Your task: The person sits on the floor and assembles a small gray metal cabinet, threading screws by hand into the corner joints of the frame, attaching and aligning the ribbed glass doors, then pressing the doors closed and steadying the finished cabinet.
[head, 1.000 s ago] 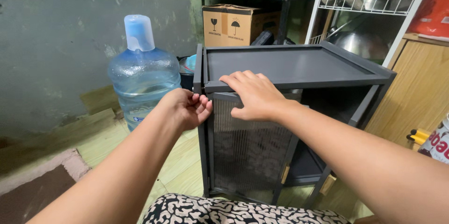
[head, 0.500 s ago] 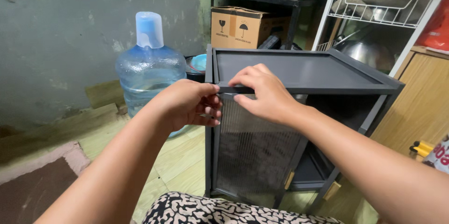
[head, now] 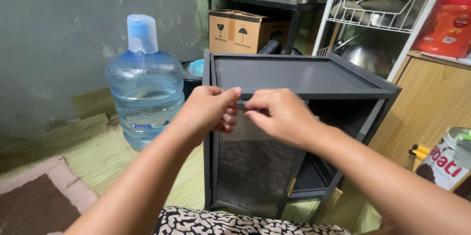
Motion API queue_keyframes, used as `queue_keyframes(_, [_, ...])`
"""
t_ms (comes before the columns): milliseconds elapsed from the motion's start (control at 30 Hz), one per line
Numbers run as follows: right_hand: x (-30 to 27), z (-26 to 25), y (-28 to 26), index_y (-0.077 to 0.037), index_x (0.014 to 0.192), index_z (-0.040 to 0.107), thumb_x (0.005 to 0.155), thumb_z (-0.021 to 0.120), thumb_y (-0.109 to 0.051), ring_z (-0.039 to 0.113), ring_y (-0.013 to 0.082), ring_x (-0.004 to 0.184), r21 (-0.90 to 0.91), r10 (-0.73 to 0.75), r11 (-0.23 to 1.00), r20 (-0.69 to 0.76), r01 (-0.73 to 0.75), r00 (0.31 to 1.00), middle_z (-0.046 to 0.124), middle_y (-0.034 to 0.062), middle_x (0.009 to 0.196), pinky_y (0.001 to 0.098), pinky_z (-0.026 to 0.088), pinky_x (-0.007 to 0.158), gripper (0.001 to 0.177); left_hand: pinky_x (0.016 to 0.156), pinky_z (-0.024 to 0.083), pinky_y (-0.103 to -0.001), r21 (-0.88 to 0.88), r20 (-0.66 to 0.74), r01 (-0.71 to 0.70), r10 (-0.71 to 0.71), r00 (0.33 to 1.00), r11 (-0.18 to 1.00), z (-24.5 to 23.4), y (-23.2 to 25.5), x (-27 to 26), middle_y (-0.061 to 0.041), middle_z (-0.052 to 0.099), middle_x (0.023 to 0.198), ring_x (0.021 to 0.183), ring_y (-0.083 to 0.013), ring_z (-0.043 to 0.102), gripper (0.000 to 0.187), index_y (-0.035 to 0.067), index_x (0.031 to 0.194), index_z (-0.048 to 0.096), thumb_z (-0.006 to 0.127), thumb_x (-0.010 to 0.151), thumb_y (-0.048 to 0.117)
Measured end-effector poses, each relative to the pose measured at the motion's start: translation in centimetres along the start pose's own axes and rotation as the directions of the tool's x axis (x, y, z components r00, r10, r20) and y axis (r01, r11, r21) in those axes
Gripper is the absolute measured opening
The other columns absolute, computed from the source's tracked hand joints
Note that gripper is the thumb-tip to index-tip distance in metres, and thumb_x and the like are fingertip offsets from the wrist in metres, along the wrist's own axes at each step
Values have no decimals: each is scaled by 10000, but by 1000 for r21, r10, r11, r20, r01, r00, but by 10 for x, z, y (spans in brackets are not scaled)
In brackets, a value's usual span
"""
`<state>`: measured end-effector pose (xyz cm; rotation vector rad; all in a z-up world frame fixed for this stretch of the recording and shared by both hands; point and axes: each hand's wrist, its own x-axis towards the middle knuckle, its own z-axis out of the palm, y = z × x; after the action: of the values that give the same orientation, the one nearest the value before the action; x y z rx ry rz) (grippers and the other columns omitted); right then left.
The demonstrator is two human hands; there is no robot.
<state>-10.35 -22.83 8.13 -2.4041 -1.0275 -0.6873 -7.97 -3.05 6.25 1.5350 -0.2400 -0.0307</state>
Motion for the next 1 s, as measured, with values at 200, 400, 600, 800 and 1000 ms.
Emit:
queue_keyframes(200, [-32,-65,57,-79,1010,784,875,664,-258,741,330,862,-267,232,919,-223,-289,947,762,131,956,428,561,773,255,679,563,-459,931,166,-353,752,638,95,28,0,-8,-170,679,1025,858,-362,703,306,98,1053,711,769,793,249])
queue_keyframes(400, [-101,-119,137,-48,1002,787,923,691,-269,709,213,617,-27,683,705,-244,-709,688,760,141,753,372,542,585,254,660,576,-476,986,117,-159,511,852,40,33,2,2,-210,617,1120,826,-374,702,499,129,1205,655,781,799,391])
queue_keyframes(600, [-183,-113,197,-16,934,822,926,745,-229,679,210,561,26,851,485,-243,-874,465,748,148,682,352,527,540,226,709,562,-470,990,118,-139,559,821,-5,39,-25,8,-202,630,1093,874,-388,682,530,58,1219,637,740,862,435])
queue_keyframes(800, [-213,-94,214,-36,964,820,863,788,-223,667,150,589,225,853,498,-300,-838,427,757,77,750,319,527,535,216,785,465,-501,987,158,-117,633,758,-106,40,-38,13,-205,573,1202,974,-400,579,669,25,1345,561,672,882,495])
queue_keyframes(1000, [-168,-104,209,-144,982,836,904,795,-313,663,169,642,22,705,620,-453,-784,545,751,60,781,327,501,597,190,876,448,-504,987,162,-128,562,811,-100,20,-36,26,-204,545,1225,1060,-400,553,762,54,1400,505,653,879,590])
